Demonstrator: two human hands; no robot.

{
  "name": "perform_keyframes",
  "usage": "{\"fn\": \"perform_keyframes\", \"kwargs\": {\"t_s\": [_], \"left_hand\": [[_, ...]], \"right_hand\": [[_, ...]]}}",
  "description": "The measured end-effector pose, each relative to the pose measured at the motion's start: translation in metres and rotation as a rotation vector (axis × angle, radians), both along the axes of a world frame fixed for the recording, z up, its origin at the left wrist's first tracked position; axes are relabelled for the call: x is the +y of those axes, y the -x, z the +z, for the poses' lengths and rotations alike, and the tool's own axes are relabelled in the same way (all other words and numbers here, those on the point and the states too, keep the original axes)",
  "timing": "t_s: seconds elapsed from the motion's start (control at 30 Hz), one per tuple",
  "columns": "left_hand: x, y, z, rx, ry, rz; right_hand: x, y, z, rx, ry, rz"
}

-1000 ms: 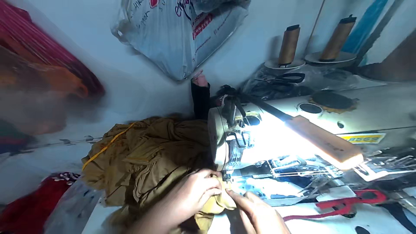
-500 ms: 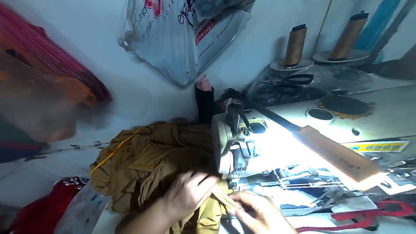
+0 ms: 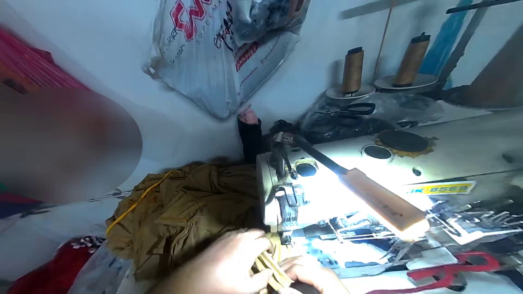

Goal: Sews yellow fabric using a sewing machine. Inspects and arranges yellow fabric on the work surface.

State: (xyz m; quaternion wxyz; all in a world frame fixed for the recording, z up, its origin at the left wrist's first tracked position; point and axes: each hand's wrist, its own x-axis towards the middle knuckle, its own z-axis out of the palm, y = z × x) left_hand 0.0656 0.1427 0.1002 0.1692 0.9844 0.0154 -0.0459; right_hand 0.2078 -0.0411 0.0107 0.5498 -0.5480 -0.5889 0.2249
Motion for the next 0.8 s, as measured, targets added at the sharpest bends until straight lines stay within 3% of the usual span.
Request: {"fn": "perform_keyframes", "kwargs": {"t_s": [0.2, 0.3, 0.5, 0.67, 0.8], "left_hand": [[0.006, -0.013, 0.035, 0.235, 0.04, 0.061], [0.007, -0.013, 0.044, 0.253, 0.039, 0.065], [0.0, -0.012, 0.046, 0.196, 0.083, -0.078], [-0.007, -0.019, 0.051, 0.346, -0.113, 0.0], [-0.004, -0.023, 0.055, 0.381, -0.092, 0.042]], "right_hand": [[0.002, -0.006, -0.006, 0.005, 0.05, -0.021], [0.003, -0.008, -0.005, 0.044, 0.099, -0.041], [0.004, 0.001, -0.007, -0.028, -0.011, -0.023], [-0.005, 0.007, -0.002, 0.025, -0.038, -0.032], [-0.005, 0.005, -0.003, 0.053, 0.014, -0.055]]}}
